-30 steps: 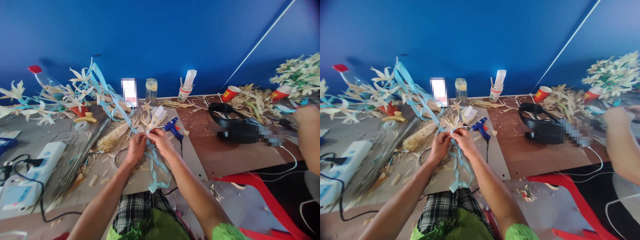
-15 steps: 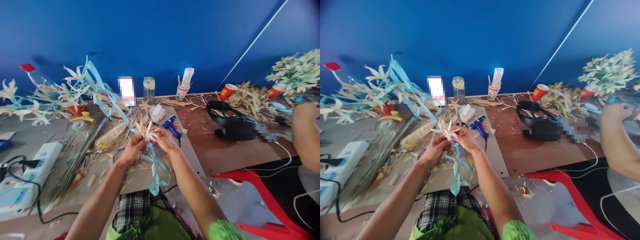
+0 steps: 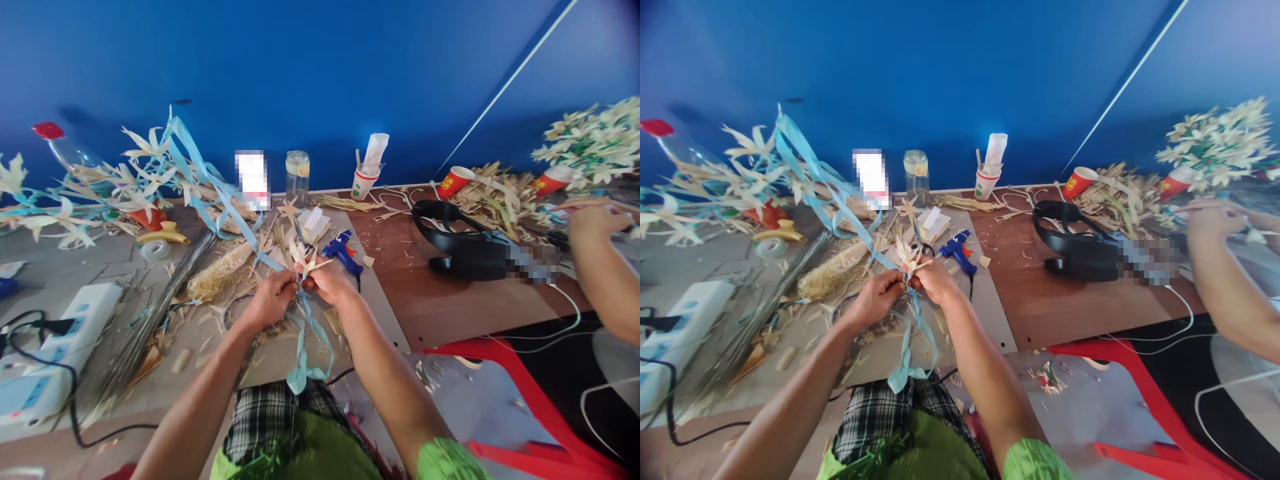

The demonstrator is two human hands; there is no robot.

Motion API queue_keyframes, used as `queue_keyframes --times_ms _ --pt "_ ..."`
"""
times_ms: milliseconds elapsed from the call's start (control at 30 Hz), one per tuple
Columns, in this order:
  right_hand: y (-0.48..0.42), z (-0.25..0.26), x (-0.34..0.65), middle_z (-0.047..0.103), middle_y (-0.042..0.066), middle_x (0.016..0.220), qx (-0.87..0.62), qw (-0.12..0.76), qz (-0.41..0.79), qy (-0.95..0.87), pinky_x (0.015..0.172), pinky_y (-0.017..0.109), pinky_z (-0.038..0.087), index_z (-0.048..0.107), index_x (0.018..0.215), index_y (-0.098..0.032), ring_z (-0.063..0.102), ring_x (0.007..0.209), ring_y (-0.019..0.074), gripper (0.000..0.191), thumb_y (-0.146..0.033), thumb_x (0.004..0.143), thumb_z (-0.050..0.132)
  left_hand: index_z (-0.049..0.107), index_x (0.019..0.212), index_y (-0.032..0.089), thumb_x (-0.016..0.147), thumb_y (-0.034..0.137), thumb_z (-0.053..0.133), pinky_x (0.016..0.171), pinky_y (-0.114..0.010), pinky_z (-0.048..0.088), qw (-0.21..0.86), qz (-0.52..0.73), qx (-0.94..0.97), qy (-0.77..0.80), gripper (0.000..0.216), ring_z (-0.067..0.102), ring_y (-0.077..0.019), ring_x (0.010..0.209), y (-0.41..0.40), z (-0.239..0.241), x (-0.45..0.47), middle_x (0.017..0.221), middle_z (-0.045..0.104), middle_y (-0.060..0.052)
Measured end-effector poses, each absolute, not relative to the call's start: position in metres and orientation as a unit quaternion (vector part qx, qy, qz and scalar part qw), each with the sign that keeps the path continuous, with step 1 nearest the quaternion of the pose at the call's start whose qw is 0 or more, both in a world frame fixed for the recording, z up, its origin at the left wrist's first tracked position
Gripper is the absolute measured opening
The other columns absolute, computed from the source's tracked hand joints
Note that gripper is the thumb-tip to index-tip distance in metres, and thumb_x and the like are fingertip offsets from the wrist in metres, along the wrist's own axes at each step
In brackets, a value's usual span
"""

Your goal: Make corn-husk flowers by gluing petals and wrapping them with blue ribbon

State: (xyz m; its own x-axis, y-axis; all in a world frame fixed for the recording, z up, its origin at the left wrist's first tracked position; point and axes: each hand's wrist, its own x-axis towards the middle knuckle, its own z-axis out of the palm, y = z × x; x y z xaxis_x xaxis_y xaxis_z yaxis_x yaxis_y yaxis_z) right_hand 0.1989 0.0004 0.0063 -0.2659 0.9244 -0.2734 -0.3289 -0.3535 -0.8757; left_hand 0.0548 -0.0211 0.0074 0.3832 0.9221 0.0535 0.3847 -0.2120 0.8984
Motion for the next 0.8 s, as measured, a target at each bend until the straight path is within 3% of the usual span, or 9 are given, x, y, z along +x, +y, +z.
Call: queue_keyframes --times_ms 167,333,467,533,633,800 --pt "0.003 0.001 0.199 0.045 -0.007 0.044 -0.45 0.422 0.706 -0.347 0.043 0.022 0.018 0.05 0.054 -0.018 0.034 0.04 0.0049 0.031 -0.027 0.048 0.079 0.062 0.073 0.016 0.075 0.018 0.046 0.065 -0.027 0.04 0.393 0.299 0.734 0.467 0.016 0.052 -0.0148 0.067 -0.022 0.004 0.058 0.069 0.059 -0.002" --pt "0.004 0.004 0.199 0.041 -0.008 0.041 -0.422 0.418 0.735 -0.326 0.041 0.021 0.02 0.05 0.053 -0.018 0.03 0.039 0.0041 0.033 -0.031 0.049 0.08 0.063 0.073 0.016 0.074 0.026 0.051 0.052 -0.023 0.034 0.497 0.351 0.639 0.471 0.016 0.044 -0.0107 0.053 -0.021 0.002 0.06 0.06 0.055 0.001" --pt "0.004 0.006 0.199 0.053 -0.005 0.054 -0.363 0.431 0.767 -0.306 0.045 0.021 0.031 0.058 0.066 -0.016 0.039 0.044 0.0055 0.033 -0.038 0.052 0.079 0.061 0.073 0.015 0.074 0.033 0.056 0.044 -0.022 0.025 0.555 0.409 0.542 0.481 0.019 0.033 -0.0073 0.044 -0.019 -0.001 0.059 0.051 0.046 0.004" --pt "0.003 0.005 0.198 0.056 -0.004 0.06 -0.356 0.437 0.762 -0.317 0.046 0.022 0.032 0.059 0.073 -0.016 0.042 0.046 0.0058 0.035 -0.039 0.055 0.078 0.06 0.073 0.016 0.073 0.034 0.057 0.044 -0.022 0.023 0.541 0.43 0.523 0.5 0.019 0.03 -0.007 0.043 -0.017 -0.001 0.059 0.048 0.042 0.006" --pt "0.002 0.002 0.195 0.055 -0.005 0.061 -0.409 0.459 0.689 -0.384 0.048 0.021 0.031 0.06 0.078 -0.017 0.043 0.047 0.0062 0.032 -0.038 0.06 0.074 0.062 0.073 0.015 0.073 0.029 0.055 0.047 -0.022 0.028 0.467 0.437 0.545 0.542 0.016 0.037 -0.0086 0.047 -0.015 -0.001 0.058 0.052 0.048 0.004" --pt "0.0 -0.008 0.187 0.048 -0.006 0.053 -0.484 0.472 0.557 -0.482 0.05 0.022 0.029 0.054 0.067 -0.019 0.041 0.049 0.008 0.025 -0.037 0.064 0.071 0.064 0.074 0.015 0.075 0.024 0.05 0.058 -0.023 0.037 0.358 0.429 0.604 0.568 0.017 0.048 -0.012 0.06 -0.016 -0.002 0.06 0.065 0.06 0.0"
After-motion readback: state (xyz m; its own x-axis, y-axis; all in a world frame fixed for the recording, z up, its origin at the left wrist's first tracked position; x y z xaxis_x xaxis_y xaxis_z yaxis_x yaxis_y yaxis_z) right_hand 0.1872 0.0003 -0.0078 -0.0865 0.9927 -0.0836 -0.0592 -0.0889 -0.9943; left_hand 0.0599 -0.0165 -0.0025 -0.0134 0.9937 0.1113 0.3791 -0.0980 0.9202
